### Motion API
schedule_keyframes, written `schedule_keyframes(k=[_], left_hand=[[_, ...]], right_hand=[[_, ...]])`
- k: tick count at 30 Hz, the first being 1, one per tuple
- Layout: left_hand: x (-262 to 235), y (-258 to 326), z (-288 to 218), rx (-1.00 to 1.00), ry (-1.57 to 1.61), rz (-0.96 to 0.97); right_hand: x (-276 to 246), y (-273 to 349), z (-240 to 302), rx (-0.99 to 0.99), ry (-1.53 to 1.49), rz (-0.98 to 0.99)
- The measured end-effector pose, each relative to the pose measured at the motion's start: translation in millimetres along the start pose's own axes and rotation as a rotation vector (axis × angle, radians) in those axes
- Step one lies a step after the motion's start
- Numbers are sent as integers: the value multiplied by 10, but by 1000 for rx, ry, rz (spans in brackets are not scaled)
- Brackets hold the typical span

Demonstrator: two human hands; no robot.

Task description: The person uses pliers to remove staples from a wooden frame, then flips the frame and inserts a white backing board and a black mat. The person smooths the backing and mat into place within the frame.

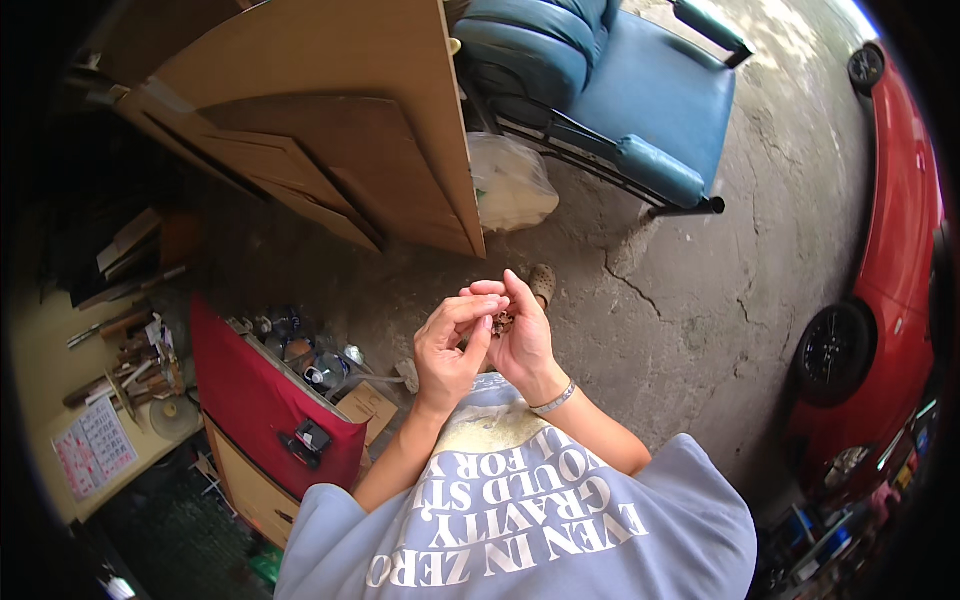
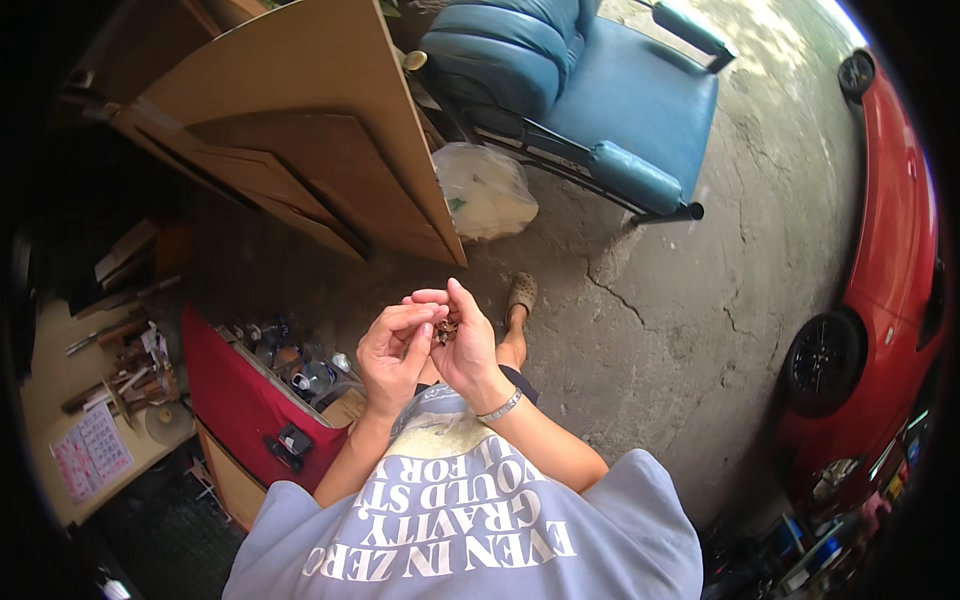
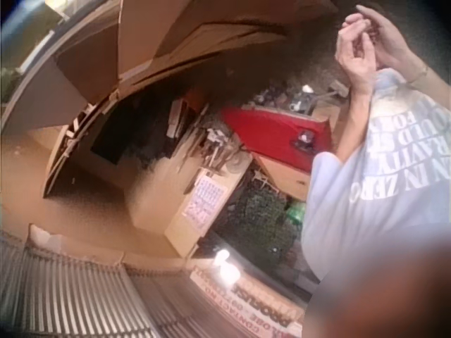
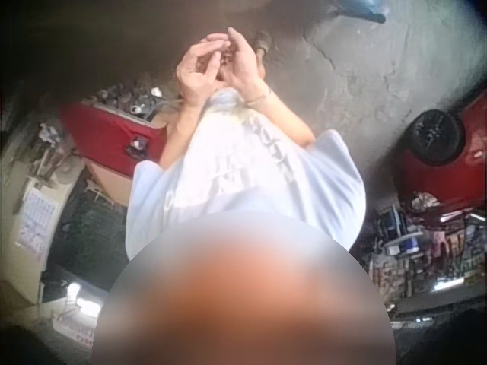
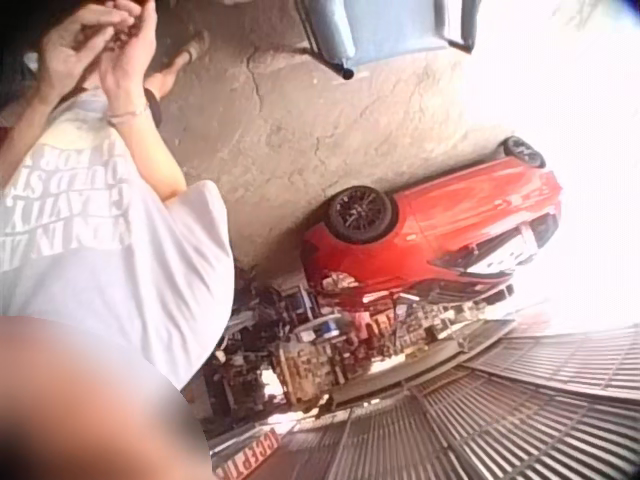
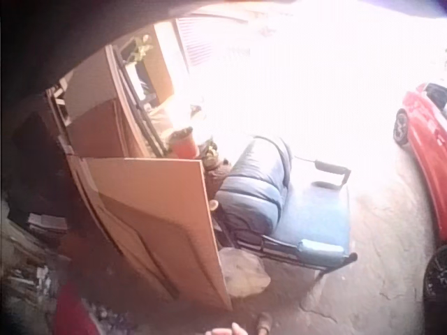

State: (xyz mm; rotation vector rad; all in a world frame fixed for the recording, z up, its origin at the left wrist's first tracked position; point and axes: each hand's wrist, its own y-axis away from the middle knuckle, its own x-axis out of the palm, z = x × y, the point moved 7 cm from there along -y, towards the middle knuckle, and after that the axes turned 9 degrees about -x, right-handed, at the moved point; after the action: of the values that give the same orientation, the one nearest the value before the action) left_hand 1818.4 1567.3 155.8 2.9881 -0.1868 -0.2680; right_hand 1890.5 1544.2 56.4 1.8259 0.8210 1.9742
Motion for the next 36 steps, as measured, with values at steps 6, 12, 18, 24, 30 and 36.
schedule_keyframes(k=[6, 12, 18, 24, 30, 36], left_hand=[[-280, -77, -13, 17, -125, -64], [-780, -5, -128, 82, -224, -271], [-1455, 62, 31, 153, -210, -380], [-2548, 121, 282, 190, -164, -558], [-4224, 238, 462, 194, 39, -733], [-5899, 1018, 963, 23, 157, -1161]], right_hand=[[176, -164, -163, 28, 143, 60], [418, -329, -502, 122, 338, 101], [705, -605, -1251, 321, 333, 166], [862, -1008, -2325, 493, 442, 173], [707, -1425, -4038, 934, 495, 470], [894, -2062, -5288, 1030, 937, 304]])
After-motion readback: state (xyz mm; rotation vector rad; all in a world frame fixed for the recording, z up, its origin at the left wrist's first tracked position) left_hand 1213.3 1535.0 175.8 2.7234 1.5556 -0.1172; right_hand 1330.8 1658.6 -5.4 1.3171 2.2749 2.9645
